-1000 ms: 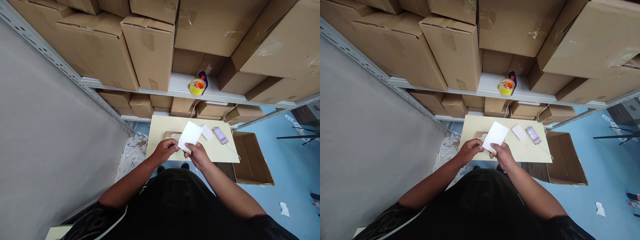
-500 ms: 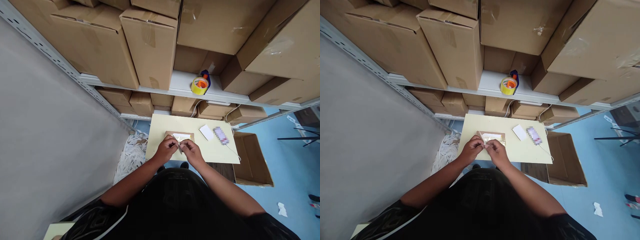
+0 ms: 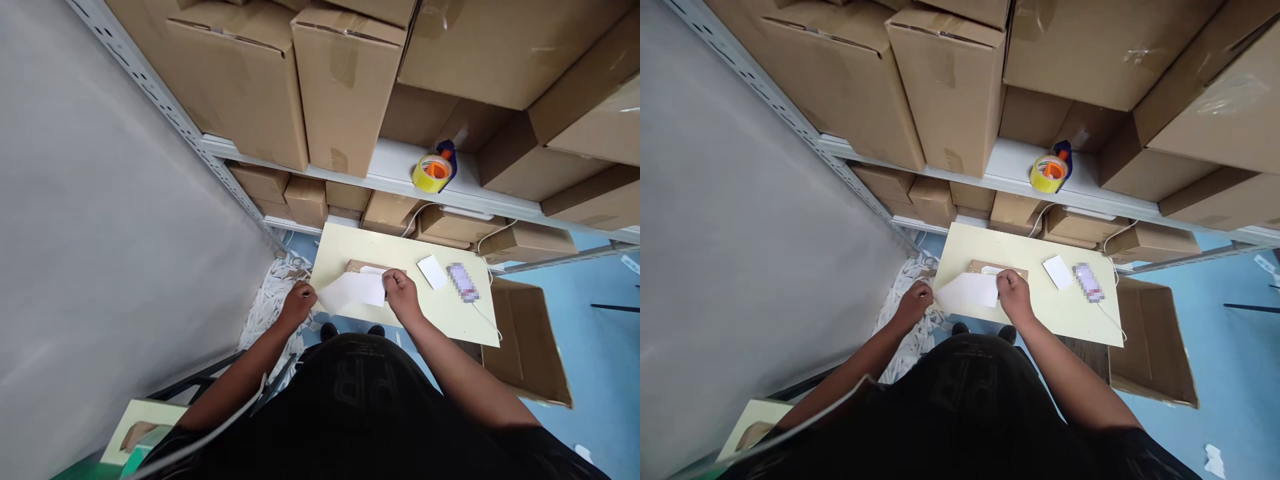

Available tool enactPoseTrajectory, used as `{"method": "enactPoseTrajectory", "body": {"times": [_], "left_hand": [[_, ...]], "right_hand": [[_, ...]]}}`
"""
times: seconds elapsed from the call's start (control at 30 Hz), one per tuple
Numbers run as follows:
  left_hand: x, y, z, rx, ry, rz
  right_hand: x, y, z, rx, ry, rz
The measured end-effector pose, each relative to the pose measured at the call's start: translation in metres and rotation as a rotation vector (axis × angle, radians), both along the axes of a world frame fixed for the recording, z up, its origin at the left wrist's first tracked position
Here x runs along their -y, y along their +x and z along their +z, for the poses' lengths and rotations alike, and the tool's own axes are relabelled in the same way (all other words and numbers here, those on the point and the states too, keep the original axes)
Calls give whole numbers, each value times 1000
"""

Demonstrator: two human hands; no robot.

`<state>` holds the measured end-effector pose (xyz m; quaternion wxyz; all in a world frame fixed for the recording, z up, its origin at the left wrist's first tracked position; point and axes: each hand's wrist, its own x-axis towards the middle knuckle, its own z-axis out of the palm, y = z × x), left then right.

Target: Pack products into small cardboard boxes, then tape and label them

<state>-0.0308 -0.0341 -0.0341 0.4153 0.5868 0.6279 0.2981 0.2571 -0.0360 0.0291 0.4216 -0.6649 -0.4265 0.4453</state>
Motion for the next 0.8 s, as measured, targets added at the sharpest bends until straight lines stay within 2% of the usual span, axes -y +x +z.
{"method": "enactPoseTrajectory", "body": {"times": [0.13, 0.23, 0.33, 0.43, 0.5, 0.57, 0.63, 0.7, 0.73, 0.8], "left_hand": [[-1, -67, -32, -305, -97, -3], [-5, -103, -48, -519, -206, -56], [-11, -125, -56, -752, -368, -117], [-23, -129, -51, -908, -454, -146], [-32, -115, -37, -869, -405, -143], [-40, -85, -15, -651, -307, -150], [-46, -42, 12, -194, -308, -200], [-49, 4, 39, 262, -441, -238], [-49, 25, 50, 416, -497, -275], [-47, 59, 67, 592, -542, -302]], "right_hand": [[-1, 5, 6, 17, 16, -25], [1, 11, 14, 1, 20, -55], [3, 18, 23, -72, -6, -94], [7, 22, 28, -135, 3, -136], [11, 23, 28, -153, 25, -162], [15, 22, 26, -160, 44, -192], [21, 21, 25, -155, 67, -226], [28, 21, 23, -124, 104, -255], [32, 21, 22, -101, 124, -262], [41, 23, 18, -59, 156, -269]]}}
